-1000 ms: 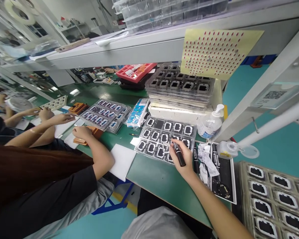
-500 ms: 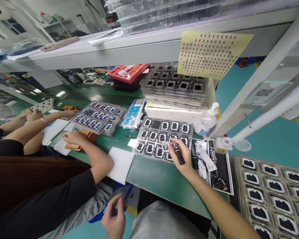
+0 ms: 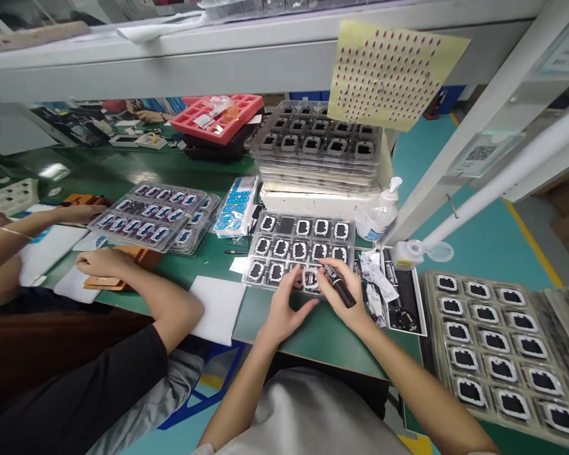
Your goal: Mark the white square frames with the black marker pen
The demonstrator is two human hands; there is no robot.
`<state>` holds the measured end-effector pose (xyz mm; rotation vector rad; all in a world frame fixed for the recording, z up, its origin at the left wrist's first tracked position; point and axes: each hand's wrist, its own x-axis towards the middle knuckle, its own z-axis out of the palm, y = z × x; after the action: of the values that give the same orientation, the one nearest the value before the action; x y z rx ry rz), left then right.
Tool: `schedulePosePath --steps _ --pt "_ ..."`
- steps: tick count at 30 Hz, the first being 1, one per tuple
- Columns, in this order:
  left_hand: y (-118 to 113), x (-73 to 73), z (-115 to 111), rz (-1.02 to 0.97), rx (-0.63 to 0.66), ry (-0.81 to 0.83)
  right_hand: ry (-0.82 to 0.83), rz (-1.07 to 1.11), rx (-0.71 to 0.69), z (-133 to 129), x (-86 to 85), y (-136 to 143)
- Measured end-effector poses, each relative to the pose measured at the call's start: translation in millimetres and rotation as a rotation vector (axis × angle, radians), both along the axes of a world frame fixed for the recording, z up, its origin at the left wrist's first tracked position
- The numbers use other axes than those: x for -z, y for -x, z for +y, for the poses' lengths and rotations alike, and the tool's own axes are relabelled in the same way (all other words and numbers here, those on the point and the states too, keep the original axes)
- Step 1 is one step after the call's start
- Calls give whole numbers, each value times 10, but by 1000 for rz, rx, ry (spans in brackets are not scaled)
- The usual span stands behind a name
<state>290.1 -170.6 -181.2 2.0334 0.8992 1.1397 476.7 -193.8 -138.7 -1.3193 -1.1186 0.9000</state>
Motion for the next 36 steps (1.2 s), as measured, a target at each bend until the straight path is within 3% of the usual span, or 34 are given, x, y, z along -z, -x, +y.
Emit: schedulePosePath --steps 4,14,21,28,36 --pt "70 46 -20 0 24 -44 17 2 -24 -125 22 60" --pt "75 -54 14 53 27 -55 47 -42 -80 -122 72 13" --pt "76 -102 16 45 30 -24 -57 -218 -118 -126 54 14" --pt "76 -133 25 19 13 -46 -82 -232 -125 -72 50 -17" --pt "90 -60 57 44 15 -106 -43 -186 -143 -53 79 -27"
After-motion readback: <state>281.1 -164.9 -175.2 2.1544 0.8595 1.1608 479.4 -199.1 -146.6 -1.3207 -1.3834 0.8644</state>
